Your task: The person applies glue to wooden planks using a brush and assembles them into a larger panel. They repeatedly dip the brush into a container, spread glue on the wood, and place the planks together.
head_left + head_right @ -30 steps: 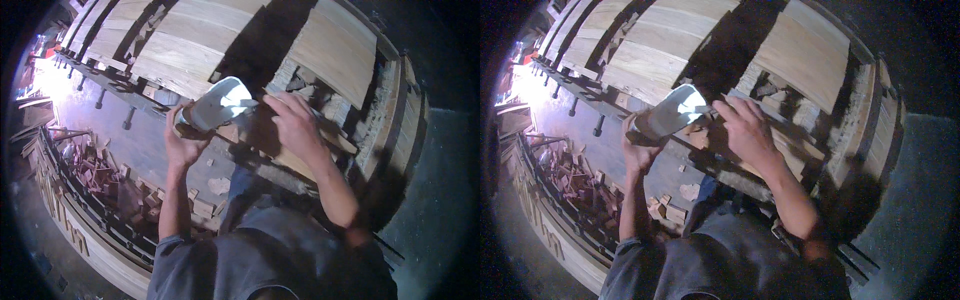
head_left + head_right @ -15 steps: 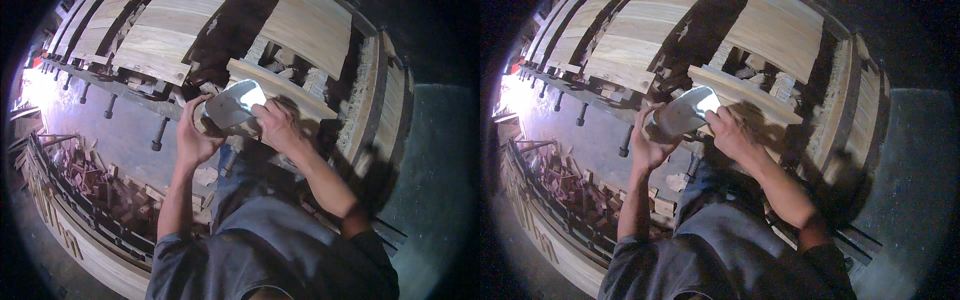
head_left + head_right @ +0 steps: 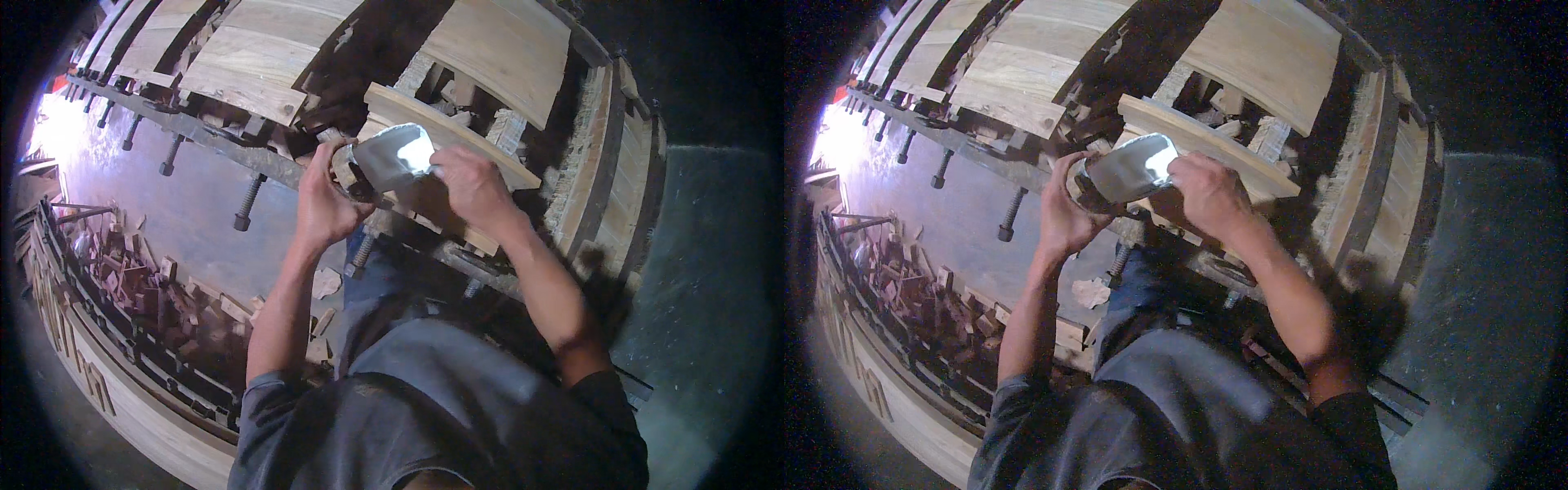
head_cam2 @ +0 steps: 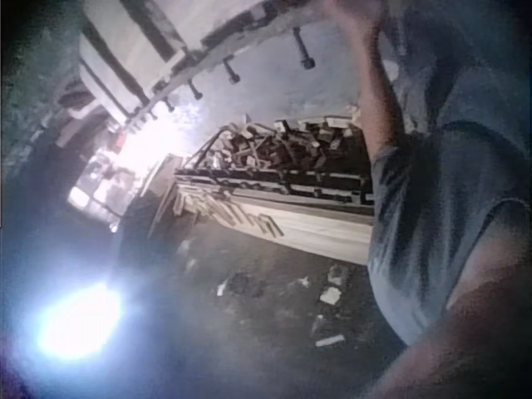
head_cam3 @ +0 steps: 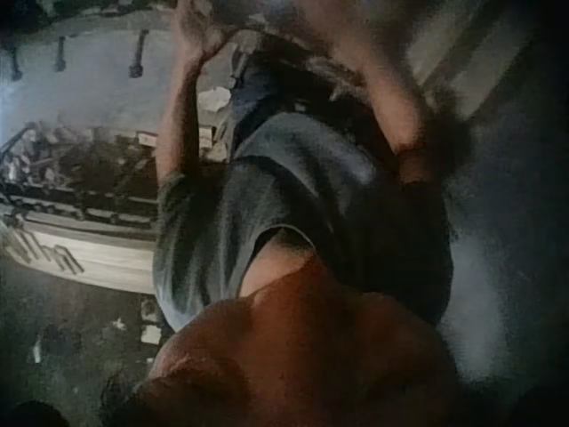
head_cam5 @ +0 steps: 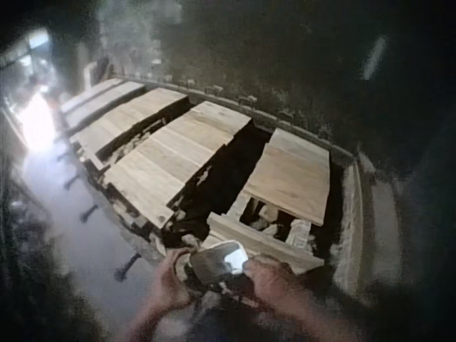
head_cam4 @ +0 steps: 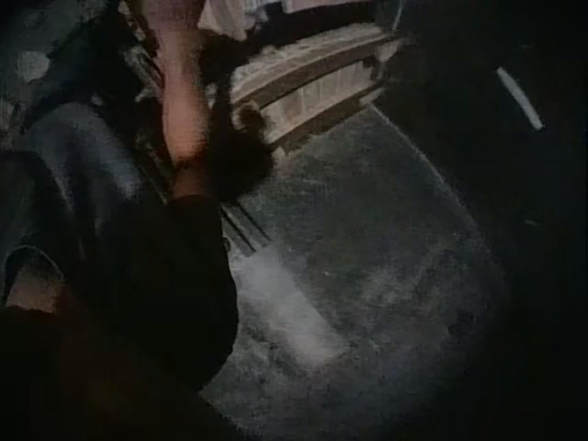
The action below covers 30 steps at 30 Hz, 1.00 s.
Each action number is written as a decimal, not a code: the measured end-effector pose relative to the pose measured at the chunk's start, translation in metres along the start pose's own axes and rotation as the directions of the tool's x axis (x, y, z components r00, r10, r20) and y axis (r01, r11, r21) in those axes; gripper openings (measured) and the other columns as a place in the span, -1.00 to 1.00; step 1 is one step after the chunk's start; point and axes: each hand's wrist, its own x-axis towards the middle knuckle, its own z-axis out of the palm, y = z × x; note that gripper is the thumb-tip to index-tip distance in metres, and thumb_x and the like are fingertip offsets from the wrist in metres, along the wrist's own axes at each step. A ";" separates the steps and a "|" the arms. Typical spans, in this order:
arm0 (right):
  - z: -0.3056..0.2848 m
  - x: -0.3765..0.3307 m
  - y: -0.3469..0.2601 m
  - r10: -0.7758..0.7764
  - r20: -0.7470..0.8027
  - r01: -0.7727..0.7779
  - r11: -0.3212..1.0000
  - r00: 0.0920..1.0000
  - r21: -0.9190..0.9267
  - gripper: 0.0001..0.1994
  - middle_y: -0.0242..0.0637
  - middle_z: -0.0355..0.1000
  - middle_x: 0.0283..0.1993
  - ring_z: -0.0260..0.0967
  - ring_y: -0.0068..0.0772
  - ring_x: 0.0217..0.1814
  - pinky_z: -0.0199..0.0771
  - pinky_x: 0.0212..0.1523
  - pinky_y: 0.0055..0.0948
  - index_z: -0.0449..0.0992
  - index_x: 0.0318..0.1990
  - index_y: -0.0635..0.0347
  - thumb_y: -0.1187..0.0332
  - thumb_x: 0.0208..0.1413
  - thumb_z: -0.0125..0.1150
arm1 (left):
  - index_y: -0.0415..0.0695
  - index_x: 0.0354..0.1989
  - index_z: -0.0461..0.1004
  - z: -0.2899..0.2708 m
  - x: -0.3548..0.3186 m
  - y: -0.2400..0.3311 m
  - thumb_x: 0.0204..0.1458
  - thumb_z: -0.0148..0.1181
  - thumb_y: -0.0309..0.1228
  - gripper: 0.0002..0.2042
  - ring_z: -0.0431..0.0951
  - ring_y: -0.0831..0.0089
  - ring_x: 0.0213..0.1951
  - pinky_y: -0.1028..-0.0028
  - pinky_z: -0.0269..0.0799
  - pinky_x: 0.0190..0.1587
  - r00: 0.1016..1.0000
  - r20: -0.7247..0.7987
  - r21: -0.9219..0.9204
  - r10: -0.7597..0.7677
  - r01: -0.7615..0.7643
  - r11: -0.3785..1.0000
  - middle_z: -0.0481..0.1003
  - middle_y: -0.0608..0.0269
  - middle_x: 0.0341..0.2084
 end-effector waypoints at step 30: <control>0.009 0.061 0.069 0.672 0.294 -0.343 -0.062 0.680 0.937 -0.83 -0.27 0.41 -0.38 0.28 -0.43 -0.48 0.17 -0.53 -0.51 0.40 -0.10 0.13 0.27 0.26 0.02 | -0.30 0.08 0.27 -0.075 0.083 -0.048 -0.33 0.56 -0.49 -0.27 0.49 0.37 -0.02 0.40 0.47 0.04 0.986 -0.147 -0.249 -0.074 0.035 0.968 0.48 0.11 -0.06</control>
